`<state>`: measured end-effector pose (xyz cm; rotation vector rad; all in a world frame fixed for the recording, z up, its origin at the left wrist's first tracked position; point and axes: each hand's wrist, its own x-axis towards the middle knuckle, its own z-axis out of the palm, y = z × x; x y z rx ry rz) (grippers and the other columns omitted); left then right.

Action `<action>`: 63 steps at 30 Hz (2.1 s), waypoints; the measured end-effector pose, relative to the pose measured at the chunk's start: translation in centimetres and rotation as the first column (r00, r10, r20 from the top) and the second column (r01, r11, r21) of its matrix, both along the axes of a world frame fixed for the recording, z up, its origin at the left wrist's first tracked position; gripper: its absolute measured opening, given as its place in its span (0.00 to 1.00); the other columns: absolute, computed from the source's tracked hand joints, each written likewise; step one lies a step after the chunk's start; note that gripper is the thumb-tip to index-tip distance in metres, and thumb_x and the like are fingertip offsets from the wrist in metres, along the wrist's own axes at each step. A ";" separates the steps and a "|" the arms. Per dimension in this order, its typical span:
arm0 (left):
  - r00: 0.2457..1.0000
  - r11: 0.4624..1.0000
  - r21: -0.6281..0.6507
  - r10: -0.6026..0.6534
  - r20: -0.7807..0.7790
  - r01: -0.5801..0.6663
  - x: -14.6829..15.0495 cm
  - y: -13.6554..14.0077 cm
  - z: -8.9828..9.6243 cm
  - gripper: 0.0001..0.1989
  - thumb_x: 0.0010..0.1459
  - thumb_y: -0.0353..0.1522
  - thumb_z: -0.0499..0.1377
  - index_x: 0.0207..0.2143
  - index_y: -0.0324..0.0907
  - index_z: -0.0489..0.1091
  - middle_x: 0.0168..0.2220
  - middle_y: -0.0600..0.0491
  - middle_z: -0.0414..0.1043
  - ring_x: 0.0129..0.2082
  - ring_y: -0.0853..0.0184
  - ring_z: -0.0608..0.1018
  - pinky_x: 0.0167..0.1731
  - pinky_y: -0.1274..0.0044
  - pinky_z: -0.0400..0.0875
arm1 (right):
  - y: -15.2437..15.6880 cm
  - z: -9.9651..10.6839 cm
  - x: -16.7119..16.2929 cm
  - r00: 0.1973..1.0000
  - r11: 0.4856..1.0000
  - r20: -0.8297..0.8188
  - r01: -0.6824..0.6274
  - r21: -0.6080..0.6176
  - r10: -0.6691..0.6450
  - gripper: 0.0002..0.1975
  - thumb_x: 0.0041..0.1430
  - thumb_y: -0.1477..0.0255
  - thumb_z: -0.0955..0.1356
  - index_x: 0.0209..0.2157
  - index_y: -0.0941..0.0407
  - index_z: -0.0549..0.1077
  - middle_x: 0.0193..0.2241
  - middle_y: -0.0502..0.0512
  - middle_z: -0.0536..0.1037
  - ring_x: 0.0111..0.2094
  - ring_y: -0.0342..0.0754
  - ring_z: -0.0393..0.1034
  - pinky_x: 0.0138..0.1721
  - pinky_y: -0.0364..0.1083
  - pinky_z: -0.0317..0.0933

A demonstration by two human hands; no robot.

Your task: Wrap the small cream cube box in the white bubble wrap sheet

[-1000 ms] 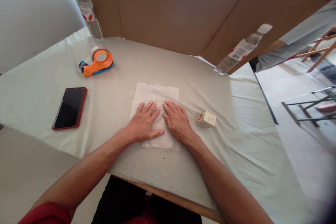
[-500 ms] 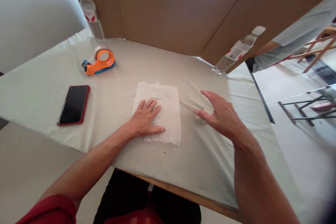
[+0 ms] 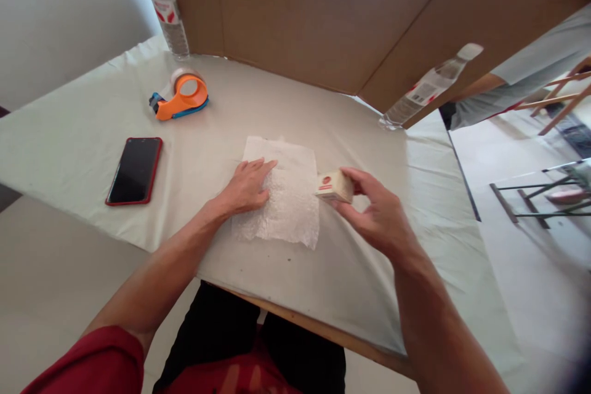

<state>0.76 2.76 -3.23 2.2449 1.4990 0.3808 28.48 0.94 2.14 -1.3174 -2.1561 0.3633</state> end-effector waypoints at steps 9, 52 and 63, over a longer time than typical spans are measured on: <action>0.998 0.998 -0.014 -0.064 -0.021 0.064 -0.6 0.3 -0.5 0.41 0.51 0.28 0.53 0.70 0.36 0.50 0.70 0.40 0.55 0.72 0.52 0.54 0.69 0.55 0.45 | 3.0 -5.3 -6.5 0.943 0.947 0.130 -0.290 -0.137 0.307 0.30 0.56 0.75 0.67 0.62 0.53 0.65 0.55 0.63 0.76 0.53 0.61 0.72 0.53 0.61 0.67; 0.967 0.995 0.037 -0.104 0.233 0.098 -0.6 0.3 0.4 0.27 0.51 0.32 0.58 0.55 0.42 0.70 0.53 0.48 0.77 0.53 0.55 0.77 0.57 0.64 0.68 | -4.8 -2.0 -5.7 0.788 0.880 0.411 -0.467 -0.085 0.458 0.17 0.58 0.68 0.72 0.49 0.57 0.73 0.48 0.65 0.79 0.45 0.60 0.72 0.47 0.58 0.63; 0.817 0.980 -0.190 0.055 0.574 0.067 -1.9 -0.3 2.8 0.29 0.57 0.48 0.58 0.55 0.41 0.71 0.60 0.45 0.71 0.61 0.52 0.70 0.60 0.63 0.64 | -1.6 -2.5 -6.6 0.954 0.946 0.242 -0.233 0.226 0.177 0.09 0.65 0.76 0.64 0.33 0.53 0.75 0.41 0.56 0.83 0.40 0.52 0.76 0.45 0.53 0.61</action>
